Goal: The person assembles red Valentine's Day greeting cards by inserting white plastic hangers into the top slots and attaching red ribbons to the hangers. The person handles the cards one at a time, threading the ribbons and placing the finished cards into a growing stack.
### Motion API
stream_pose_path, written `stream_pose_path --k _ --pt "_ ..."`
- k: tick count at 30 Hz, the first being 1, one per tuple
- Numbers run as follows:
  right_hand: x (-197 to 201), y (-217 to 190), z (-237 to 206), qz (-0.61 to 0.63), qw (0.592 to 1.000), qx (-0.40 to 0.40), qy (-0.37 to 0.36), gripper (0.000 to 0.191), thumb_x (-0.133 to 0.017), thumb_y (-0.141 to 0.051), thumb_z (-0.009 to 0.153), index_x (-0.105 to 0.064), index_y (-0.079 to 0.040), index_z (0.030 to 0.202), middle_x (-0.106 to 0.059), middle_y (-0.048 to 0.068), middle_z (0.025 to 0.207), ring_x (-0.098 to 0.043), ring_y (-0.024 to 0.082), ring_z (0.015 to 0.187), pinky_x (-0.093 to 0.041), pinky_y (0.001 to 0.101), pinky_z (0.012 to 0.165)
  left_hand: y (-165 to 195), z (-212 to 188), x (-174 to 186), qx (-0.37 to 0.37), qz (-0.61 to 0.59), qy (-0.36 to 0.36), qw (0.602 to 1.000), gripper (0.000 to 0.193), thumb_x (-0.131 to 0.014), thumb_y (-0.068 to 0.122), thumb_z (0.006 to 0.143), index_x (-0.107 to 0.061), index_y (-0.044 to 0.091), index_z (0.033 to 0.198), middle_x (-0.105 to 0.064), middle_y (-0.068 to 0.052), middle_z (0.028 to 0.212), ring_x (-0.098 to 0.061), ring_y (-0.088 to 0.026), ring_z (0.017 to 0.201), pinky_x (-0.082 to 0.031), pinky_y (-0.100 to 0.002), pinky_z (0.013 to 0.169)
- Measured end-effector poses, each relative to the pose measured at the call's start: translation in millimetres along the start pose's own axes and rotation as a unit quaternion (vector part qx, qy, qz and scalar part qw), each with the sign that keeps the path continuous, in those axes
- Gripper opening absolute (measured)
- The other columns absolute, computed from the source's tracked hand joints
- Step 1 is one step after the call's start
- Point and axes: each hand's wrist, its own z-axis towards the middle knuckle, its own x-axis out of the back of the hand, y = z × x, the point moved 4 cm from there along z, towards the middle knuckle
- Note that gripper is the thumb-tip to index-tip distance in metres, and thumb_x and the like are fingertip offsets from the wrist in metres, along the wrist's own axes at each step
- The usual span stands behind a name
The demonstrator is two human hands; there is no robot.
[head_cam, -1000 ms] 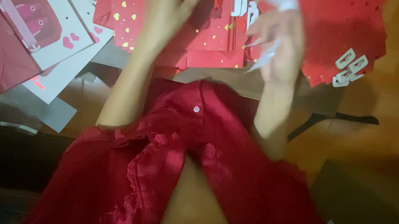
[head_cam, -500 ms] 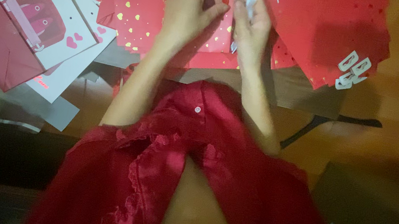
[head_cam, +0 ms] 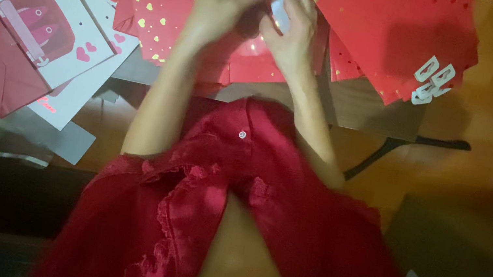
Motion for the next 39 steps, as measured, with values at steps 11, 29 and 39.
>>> stream_pose_path --k 11,29,39 --pt "-4 3 1 -0.066 0.998 -0.007 0.015 0.035 -0.08 -0.008 0.086 -0.063 -0.002 0.116 -0.065 0.016 0.113 -0.061 0.036 0.108 -0.05 0.0457 0.092 4 -19 49 0.047 0.201 0.18 0.962 0.022 -0.071 0.024 0.108 -0.061 0.004 0.11 -0.063 -0.006 0.086 -0.055 -0.021 0.073 -0.04 -0.04 0.064" --pt "8 24 2 0.2 0.95 -0.238 -0.006 0.017 -0.06 -0.015 0.103 -0.069 -0.006 0.113 -0.066 -0.003 0.081 -0.053 0.005 0.065 -0.042 0.0258 0.058 23 -27 -16 -0.083 0.456 0.063 0.884 0.016 -0.084 0.017 0.087 -0.074 0.01 0.098 -0.065 -0.007 0.103 -0.068 -0.028 0.096 -0.053 -0.041 0.078" --pt "9 34 3 0.173 0.974 -0.146 -0.006 0.014 -0.063 -0.002 0.101 -0.067 0.001 0.114 -0.063 0.001 0.092 -0.057 0.006 0.084 -0.05 0.0261 0.076 5 -7 -20 -0.139 0.338 0.128 0.922 0.008 -0.075 0.01 0.098 -0.07 0.004 0.098 -0.073 -0.008 0.083 -0.071 -0.02 0.069 -0.054 -0.033 0.063"
